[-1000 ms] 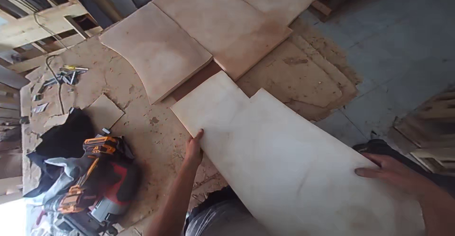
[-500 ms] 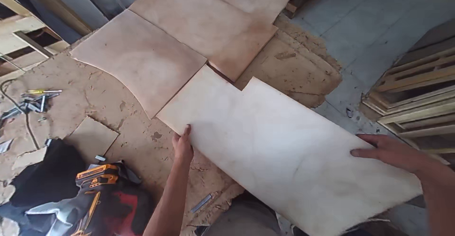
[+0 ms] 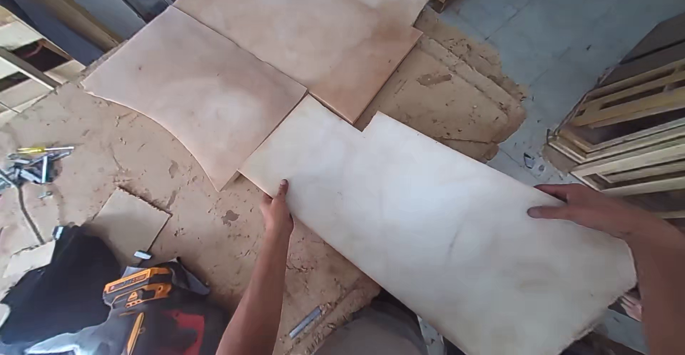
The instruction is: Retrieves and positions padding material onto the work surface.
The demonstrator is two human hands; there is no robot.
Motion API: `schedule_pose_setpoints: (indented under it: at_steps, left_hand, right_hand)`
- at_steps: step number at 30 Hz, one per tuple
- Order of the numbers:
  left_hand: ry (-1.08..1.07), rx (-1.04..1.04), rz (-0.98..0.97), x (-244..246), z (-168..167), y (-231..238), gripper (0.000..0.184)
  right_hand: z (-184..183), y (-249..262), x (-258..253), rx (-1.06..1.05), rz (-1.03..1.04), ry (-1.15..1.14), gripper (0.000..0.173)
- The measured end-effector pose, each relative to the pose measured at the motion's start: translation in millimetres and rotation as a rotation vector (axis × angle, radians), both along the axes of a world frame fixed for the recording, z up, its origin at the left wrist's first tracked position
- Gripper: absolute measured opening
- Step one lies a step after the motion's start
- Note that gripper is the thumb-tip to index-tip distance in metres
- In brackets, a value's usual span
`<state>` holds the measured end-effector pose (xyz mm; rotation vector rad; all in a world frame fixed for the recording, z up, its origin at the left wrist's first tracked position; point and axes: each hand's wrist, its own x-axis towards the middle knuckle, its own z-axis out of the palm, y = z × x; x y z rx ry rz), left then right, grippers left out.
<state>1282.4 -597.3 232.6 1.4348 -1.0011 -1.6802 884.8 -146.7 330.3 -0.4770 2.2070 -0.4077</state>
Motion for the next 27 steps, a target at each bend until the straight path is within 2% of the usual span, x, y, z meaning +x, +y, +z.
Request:
schedule_pose_setpoints:
  at_steps: [7, 15, 17, 19, 22, 24, 27]
  left_hand:
    - [-0.066, -0.045, 0.020, -15, 7, -3, 0.035]
    - [-0.112, -0.054, 0.022, -22, 9, -9, 0.037]
    - [-0.114, -0.050, 0.024, -22, 10, -10, 0.037]
    - [-0.116, -0.051, 0.024, -22, 11, -10, 0.037]
    - [-0.111, -0.066, 0.035, -23, 11, -11, 0.036]
    - [-0.113, -0.088, 0.054, -25, 12, -10, 0.036]
    - [-0.087, -0.136, 0.088, -29, 15, -8, 0.045]
  right_hand:
    - [-2, -18, -16, 0.035, 0.058, 0.038, 0.033]
    - [2, -47, -24, 0.155, 0.192, 0.173, 0.038]
    - [-2, -53, -25, 0.228, 0.234, 0.183, 0.046]
    - [-11, -61, -20, 0.195, 0.291, 0.292, 0.063]
    - [-13, -123, 33, -0.081, 0.318, 0.580, 0.067]
    - [-22, -192, 87, -0.289, 0.357, 0.583, 0.065]
    - [-59, -300, 151, -0.495, 0.466, 0.470, 0.061]
